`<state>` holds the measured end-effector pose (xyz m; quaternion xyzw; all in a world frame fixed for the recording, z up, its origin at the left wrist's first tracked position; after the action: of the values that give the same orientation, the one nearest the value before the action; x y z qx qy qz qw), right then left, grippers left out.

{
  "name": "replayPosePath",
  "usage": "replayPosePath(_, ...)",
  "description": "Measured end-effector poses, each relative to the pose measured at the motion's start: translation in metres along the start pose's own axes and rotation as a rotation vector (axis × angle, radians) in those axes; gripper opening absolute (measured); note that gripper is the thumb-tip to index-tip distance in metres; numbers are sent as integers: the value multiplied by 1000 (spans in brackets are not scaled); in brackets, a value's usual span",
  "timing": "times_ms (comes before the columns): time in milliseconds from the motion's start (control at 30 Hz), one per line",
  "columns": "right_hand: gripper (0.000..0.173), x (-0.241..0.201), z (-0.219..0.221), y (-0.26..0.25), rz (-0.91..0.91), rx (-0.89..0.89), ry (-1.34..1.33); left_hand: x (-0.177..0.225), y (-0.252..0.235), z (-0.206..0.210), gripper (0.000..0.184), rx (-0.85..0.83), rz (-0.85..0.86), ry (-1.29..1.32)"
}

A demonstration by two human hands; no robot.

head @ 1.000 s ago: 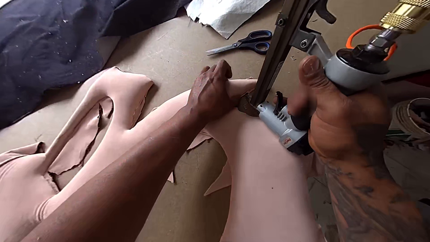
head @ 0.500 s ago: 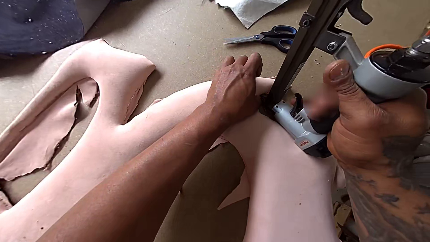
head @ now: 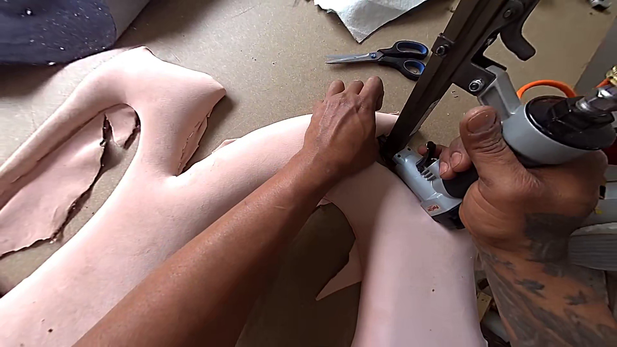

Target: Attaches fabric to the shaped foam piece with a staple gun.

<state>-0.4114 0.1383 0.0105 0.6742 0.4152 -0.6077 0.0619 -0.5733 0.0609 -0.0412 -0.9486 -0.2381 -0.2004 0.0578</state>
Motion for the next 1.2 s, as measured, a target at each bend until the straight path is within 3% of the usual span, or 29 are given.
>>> replayPosePath(233,18,3,1,-6,-16,-8,6,-1,-2,-3,47,-19,8,-9)
replayPosePath(467,22,-9,-20,-12,123,-102,-10,-4,-3,-6,51,-103,-33,22)
replayPosePath(633,23,-10,-33,-3,159,-87,-66,-29,0,-23,36,-232,-69,229)
replayPosePath(867,20,-6,-23,-10,115,-89,-99,-26,-2,-13,61,-276,-251,107)
replayPosePath(1200,20,4,-5,-19,168,-150,-157,-18,4,-6,63,-238,-200,-7)
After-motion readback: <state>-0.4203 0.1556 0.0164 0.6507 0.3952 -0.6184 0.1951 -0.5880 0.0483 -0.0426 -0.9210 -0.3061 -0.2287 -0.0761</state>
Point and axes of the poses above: each hand's wrist, its own y-axis away from the middle knuckle, its own z-axis out of the palm, x = y × z, the point moved 4 cm from there along -y, towards the middle knuckle, and after that the axes turned 8 degrees about -x, right-handed, at the moved point
